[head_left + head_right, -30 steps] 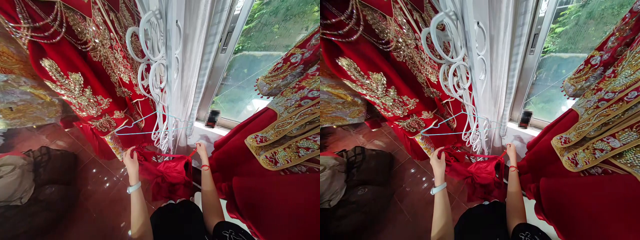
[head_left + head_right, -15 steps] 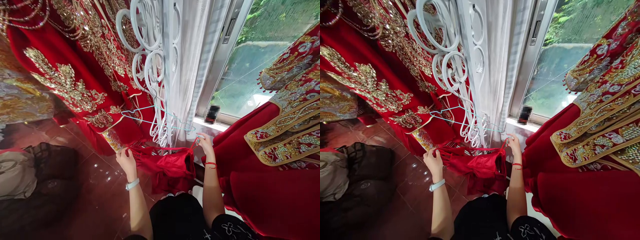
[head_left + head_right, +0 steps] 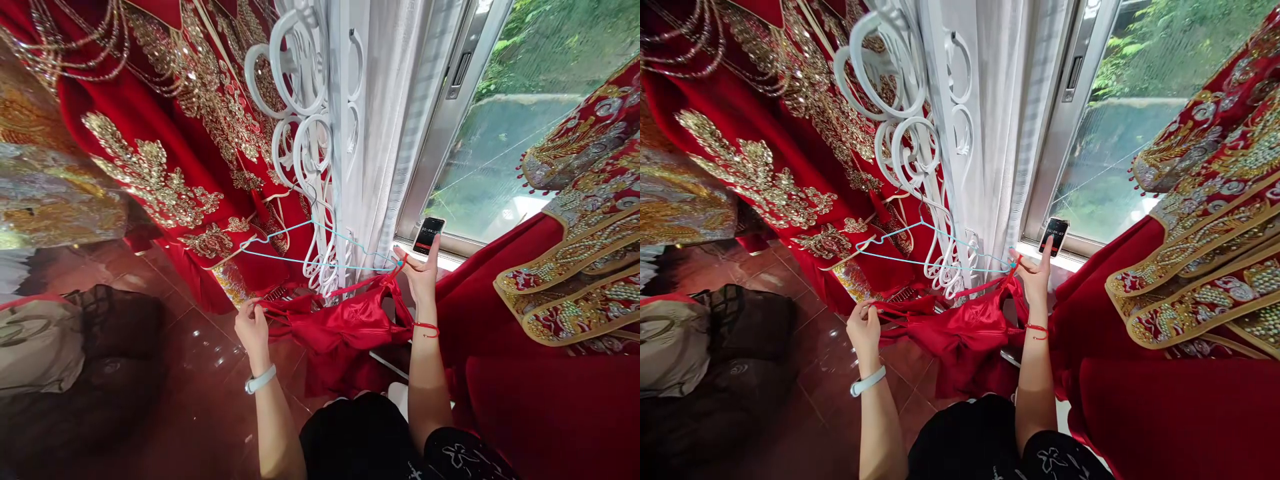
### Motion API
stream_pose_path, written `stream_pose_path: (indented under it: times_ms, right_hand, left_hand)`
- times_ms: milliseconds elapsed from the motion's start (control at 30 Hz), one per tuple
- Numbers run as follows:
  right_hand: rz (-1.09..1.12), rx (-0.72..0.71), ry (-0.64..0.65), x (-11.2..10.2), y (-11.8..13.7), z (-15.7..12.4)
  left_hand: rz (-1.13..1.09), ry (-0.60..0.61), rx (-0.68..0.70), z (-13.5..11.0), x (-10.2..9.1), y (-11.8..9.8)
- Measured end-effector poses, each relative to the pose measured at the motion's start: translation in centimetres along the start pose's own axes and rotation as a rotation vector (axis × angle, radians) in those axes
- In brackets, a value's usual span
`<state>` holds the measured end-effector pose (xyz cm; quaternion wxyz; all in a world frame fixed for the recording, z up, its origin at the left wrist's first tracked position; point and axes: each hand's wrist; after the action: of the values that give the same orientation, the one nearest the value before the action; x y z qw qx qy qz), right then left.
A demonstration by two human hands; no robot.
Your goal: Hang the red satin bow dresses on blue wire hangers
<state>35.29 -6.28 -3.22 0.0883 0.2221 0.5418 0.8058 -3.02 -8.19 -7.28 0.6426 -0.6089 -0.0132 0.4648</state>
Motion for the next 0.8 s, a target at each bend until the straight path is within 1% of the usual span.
stream_pose_path:
  times_ms: [67, 133, 267, 367, 500, 600, 667, 733, 800]
  right_hand:
    - [-0.022, 0.006, 0.073, 0.4, 1.0, -0.2]
    - [-0.053, 0.002, 0.117, 0.9, 1.8, -0.2]
    - [-0.153, -0.016, 0.170, 2.0, 2.3, 0.8]
    - [-0.135, -0.020, 0.202, 2.7, 2.0, 2.1]
    - [-0.119, -0.016, 0.248, 3.7, 1.7, 3.7]
    - [-0.162, -0.006, 0.329, 5.0, 1.3, 4.5]
    - [-0.173, -0.002, 0.391, 5.9, 0.8, 5.0]
    - [-0.169, 0.000, 0.426, 6.5, 0.1, 5.5]
    - [-0.154, 0.002, 0.430, 6.6, -0.7, 6.1]
  left_hand:
    - [0.041, 0.008, 0.026, -0.3, -0.5, -0.6]
    - [0.076, 0.020, 0.051, -0.5, -0.8, -1.0]
    - [0.106, 0.037, 0.084, -0.6, -1.4, -1.2]
    - [0.103, 0.045, 0.095, -0.6, -1.7, -0.7]
    - [0.133, 0.085, 0.063, -0.3, -1.9, 0.6]
    - [0.155, 0.111, 0.078, 0.1, -1.6, 1.5]
    - [0.160, 0.075, 0.122, 0.3, -1.2, 1.9]
    - [0.138, 0.008, 0.156, 0.6, -1.0, 2.3]
    - [0.082, -0.024, 0.125, 0.7, -1.1, 2.8]
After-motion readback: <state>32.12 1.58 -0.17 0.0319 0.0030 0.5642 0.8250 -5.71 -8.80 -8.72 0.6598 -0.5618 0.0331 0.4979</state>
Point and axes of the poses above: each hand's wrist, its own z-axis towards the middle knuckle, its own x-axis out of the palm, y = z × x, and after that the axes turned 5 degrees about z, right-handed
